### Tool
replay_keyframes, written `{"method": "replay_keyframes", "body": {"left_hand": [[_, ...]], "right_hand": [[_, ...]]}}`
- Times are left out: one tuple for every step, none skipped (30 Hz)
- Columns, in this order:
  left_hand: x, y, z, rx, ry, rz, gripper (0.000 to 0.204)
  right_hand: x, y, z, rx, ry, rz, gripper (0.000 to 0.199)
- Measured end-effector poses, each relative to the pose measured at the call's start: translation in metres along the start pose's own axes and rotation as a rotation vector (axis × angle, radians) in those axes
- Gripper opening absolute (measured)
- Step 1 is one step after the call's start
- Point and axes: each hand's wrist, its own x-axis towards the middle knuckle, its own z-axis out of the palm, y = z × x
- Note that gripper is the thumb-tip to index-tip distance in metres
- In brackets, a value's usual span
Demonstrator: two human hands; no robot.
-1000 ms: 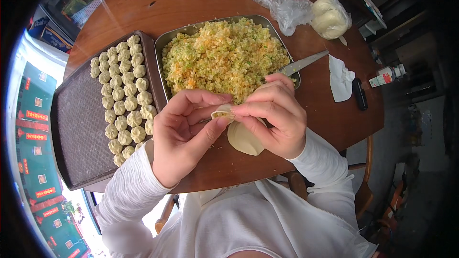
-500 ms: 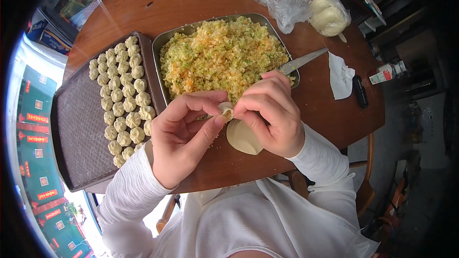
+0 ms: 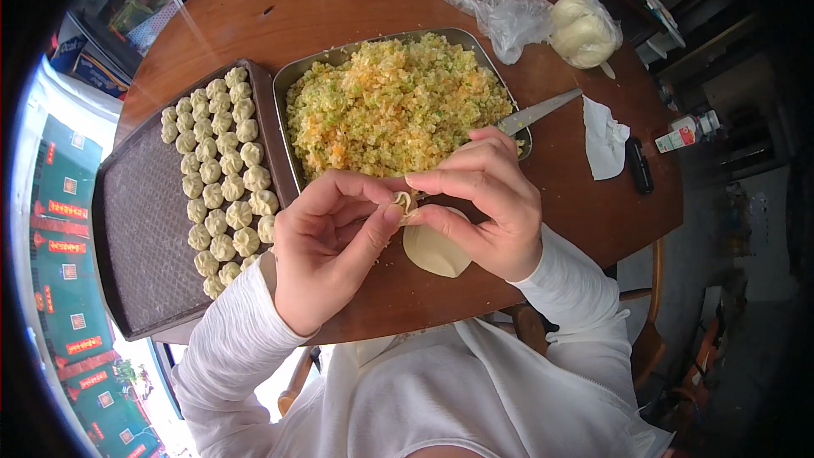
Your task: Filling and folding dumpling wrappers with a vegetable and egg mixture.
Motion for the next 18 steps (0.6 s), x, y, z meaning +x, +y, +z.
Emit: {"method": "replay_keyframes", "body": {"left_hand": [[0.0002, -0.0015, -0.0004, -0.004, -0.001, 0.019, 0.017], [0.0005, -0.0027, -0.0007, -0.01, -0.004, 0.037, 0.018], [0.0004, -0.002, -0.0003, -0.008, -0.005, 0.04, 0.019], [0.0003, -0.0003, 0.0004, -0.006, -0.005, 0.043, 0.021], [0.0001, 0.0005, 0.0007, -0.005, -0.006, 0.046, 0.022], [0.0003, 0.0004, 0.0007, -0.011, 0.001, 0.041, 0.023], [0.0007, 0.0003, 0.0006, -0.017, 0.007, 0.037, 0.023], [0.0011, 0.0003, 0.0004, -0.022, 0.013, 0.032, 0.024], [0.0015, 0.0001, 0.0001, -0.024, 0.018, 0.028, 0.024], [0.0019, -0.0002, -0.0003, -0.026, 0.022, 0.024, 0.024], [0.002, -0.0005, -0.0006, -0.029, 0.027, 0.02, 0.024], [0.0016, -0.0005, -0.0006, -0.026, 0.03, 0.021, 0.023], [0.0012, -0.0002, -0.0004, -0.024, 0.033, 0.022, 0.023], [0.0009, 0.0, -0.0004, -0.023, 0.035, 0.023, 0.022], [0.0011, -0.0003, -0.0007, -0.032, 0.025, 0.02, 0.021], [0.0015, -0.0006, -0.001, -0.041, 0.014, 0.017, 0.019], [0.0016, -0.0007, -0.0012, -0.049, 0.005, 0.015, 0.017], [0.0011, -0.0005, -0.0022, -0.022, -0.01, 0.007, 0.016]], "right_hand": [[0.0002, 0.0001, 0.0002, -0.001, -0.011, -0.008, 0.036], [0.0004, 0.0007, 0.0001, -0.003, -0.023, -0.016, 0.037], [0.0004, 0.0011, -0.0001, -0.006, -0.034, -0.024, 0.039], [0.0002, 0.0011, -0.0004, -0.008, -0.041, -0.023, 0.038], [-0.0002, 0.001, -0.0006, -0.01, -0.047, -0.022, 0.037], [-0.0006, 0.0009, -0.0005, -0.011, -0.054, -0.022, 0.037], [-0.0009, 0.0008, -0.0001, -0.013, -0.058, -0.023, 0.036], [-0.0012, 0.0008, 0.0004, -0.014, -0.06, -0.024, 0.036], [-0.0015, 0.0007, 0.0008, -0.015, -0.062, -0.026, 0.036], [-0.0017, 0.0, 0.0009, -0.021, -0.067, -0.024, 0.035], [-0.0016, -0.0011, 0.0007, -0.028, -0.072, -0.022, 0.035], [-0.0017, -0.0017, 0.0007, -0.034, -0.077, -0.021, 0.035], [-0.002, -0.0019, 0.0013, -0.03, -0.073, -0.022, 0.034], [-0.002, -0.0023, 0.0019, -0.026, -0.07, -0.024, 0.033], [-0.002, -0.0024, 0.0023, -0.023, -0.066, -0.025, 0.033], [-0.0024, -0.0022, 0.0023, -0.026, -0.069, -0.034, 0.032], [-0.003, -0.0015, 0.002, -0.027, -0.071, -0.045, 0.031], [-0.0034, -0.0012, 0.0019, -0.029, -0.073, -0.055, 0.03]]}}
